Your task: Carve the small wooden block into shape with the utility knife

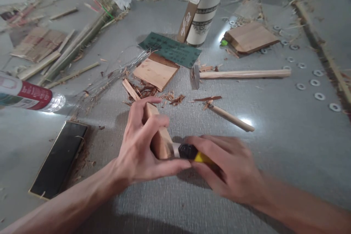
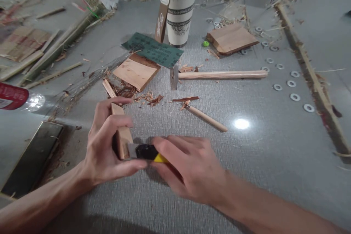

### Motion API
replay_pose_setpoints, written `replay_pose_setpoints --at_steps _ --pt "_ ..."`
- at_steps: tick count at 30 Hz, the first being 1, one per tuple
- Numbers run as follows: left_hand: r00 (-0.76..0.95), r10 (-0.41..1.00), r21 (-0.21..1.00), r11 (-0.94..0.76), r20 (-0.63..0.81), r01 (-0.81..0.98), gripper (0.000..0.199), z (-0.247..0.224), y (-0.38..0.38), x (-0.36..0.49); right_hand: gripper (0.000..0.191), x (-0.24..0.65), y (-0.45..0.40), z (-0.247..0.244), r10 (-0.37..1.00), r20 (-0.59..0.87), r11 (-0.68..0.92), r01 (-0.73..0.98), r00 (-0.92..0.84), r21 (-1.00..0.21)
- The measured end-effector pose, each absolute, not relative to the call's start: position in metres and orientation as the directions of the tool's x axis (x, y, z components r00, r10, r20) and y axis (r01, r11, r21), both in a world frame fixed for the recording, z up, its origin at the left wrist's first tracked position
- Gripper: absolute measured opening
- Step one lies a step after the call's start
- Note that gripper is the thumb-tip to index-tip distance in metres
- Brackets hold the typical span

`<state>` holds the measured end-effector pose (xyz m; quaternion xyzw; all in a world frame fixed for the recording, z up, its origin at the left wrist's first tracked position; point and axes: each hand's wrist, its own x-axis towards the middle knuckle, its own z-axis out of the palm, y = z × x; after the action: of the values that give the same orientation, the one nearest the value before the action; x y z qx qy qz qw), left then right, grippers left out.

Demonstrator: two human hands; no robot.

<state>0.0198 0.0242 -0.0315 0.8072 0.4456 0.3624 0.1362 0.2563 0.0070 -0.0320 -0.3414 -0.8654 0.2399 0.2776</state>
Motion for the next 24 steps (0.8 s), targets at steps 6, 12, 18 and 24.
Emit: replay_pose_setpoints --at_steps 6,12,18,24 --pt "0.361 0.818 0.543 -0.570 0.448 0.617 0.081 -0.0319 0.0266 0.0210 0.024 0.2555 0.0082 -0.0334 0.655 0.342 0.686 0.341 -0.674 -0.643" --pt "0.365 0.811 0.548 -0.580 0.457 0.603 0.083 -0.0321 0.0274 0.0197 0.024 0.2571 0.0091 -0.0334 0.642 0.309 0.673 0.322 -0.702 -0.666" --pt "0.365 0.811 0.544 -0.580 0.458 0.606 0.087 -0.0333 0.0275 0.0205 0.025 0.2568 0.0104 -0.0333 0.645 0.298 0.675 0.341 -0.704 -0.655" --pt "0.367 0.815 0.544 -0.574 0.448 0.612 0.083 -0.0331 0.0278 0.0201 0.025 0.2567 0.0098 -0.0335 0.668 0.289 0.664 0.374 -0.686 -0.647"
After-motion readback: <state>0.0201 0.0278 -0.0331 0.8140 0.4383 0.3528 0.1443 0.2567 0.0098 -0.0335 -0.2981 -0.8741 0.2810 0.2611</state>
